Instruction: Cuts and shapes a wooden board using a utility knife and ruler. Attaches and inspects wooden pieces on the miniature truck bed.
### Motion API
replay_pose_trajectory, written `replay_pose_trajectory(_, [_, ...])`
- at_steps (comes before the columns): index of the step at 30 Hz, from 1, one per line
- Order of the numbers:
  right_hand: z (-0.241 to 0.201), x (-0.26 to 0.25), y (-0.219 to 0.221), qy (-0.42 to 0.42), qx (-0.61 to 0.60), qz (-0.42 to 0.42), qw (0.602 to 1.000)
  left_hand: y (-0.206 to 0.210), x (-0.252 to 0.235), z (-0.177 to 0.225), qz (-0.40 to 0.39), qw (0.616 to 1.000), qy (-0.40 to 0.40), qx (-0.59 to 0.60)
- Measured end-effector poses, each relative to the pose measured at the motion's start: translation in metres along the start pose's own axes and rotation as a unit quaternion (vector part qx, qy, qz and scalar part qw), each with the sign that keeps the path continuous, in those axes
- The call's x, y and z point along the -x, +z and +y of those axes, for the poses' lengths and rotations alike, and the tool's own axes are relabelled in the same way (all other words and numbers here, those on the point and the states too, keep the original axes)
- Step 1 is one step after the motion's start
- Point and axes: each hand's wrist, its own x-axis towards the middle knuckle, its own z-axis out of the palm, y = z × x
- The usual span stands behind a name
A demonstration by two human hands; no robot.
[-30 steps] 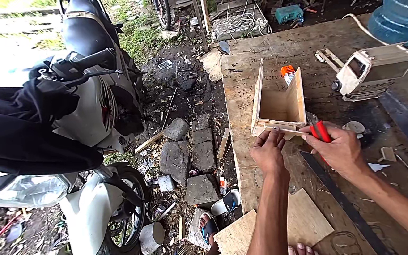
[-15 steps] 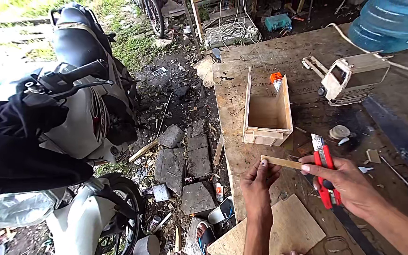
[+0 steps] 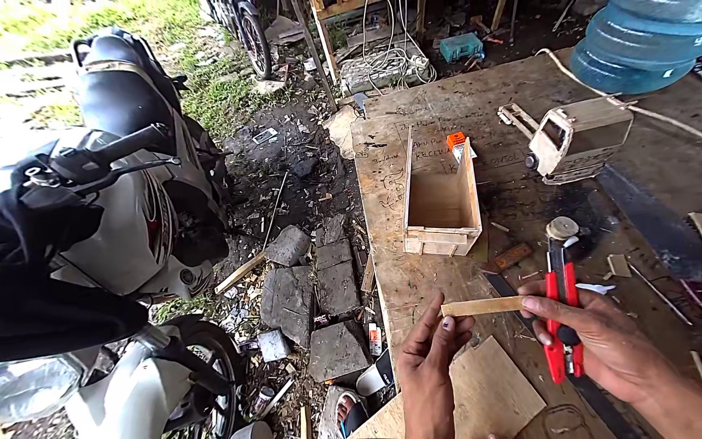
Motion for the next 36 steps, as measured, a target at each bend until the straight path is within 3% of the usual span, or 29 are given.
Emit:
replay_pose_trajectory(4, [0.004, 0.003, -0.004, -0.004, 0.006, -0.003, 1.0, -0.006, 0.003, -0.002, -0.034, 0.998, 0.035, -0.046])
replay_pose_trajectory(11, [0.01, -0.005, -0.002, -0.033, 0.101, -0.032, 0.994, 0.001, -0.015, 0.002, 0.021, 0.993, 0.048, -0.107])
replay_pose_trajectory(14, [0.001, -0.016, 0.006, -0.059, 0.133, -0.027, 0.989, -0.003, -0.038, 0.015, 0.008, 0.97, 0.106, -0.22])
replay_pose_trajectory(16, [-0.013, -0.027, 0.008, -0.07, 0.119, -0.002, 0.99, -0.009, -0.061, 0.032, 0.018, 0.902, 0.196, -0.385])
replay_pose_trajectory(18, [-0.025, -0.037, 0.008, -0.071, 0.095, 0.023, 0.993, -0.013, -0.091, 0.049, 0.0, 0.788, 0.287, -0.545])
replay_pose_trajectory(20, [-0.033, -0.044, 0.01, -0.074, 0.08, 0.046, 0.993, -0.013, -0.126, 0.061, -0.062, 0.695, 0.325, -0.639])
replay_pose_trajectory(22, [-0.04, -0.05, 0.013, -0.077, 0.065, 0.061, 0.993, -0.016, -0.156, 0.065, -0.113, 0.664, 0.306, -0.673])
replay_pose_trajectory(26, [-0.051, -0.06, 0.014, -0.101, 0.052, 0.059, 0.992, -0.016, -0.191, 0.067, -0.201, 0.683, 0.245, -0.658])
replay_pose_trajectory(31, [-0.067, -0.063, 0.011, -0.127, 0.058, 0.054, 0.989, -0.002, -0.192, 0.086, -0.208, 0.714, 0.255, -0.618])
replay_pose_trajectory(34, [-0.087, -0.057, 0.013, -0.192, 0.103, 0.01, 0.976, 0.015, -0.17, 0.12, -0.203, 0.708, 0.275, -0.617])
replay_pose_trajectory(36, [-0.106, -0.05, 0.016, -0.246, 0.14, -0.026, 0.959, 0.024, -0.15, 0.149, -0.207, 0.683, 0.316, -0.625])
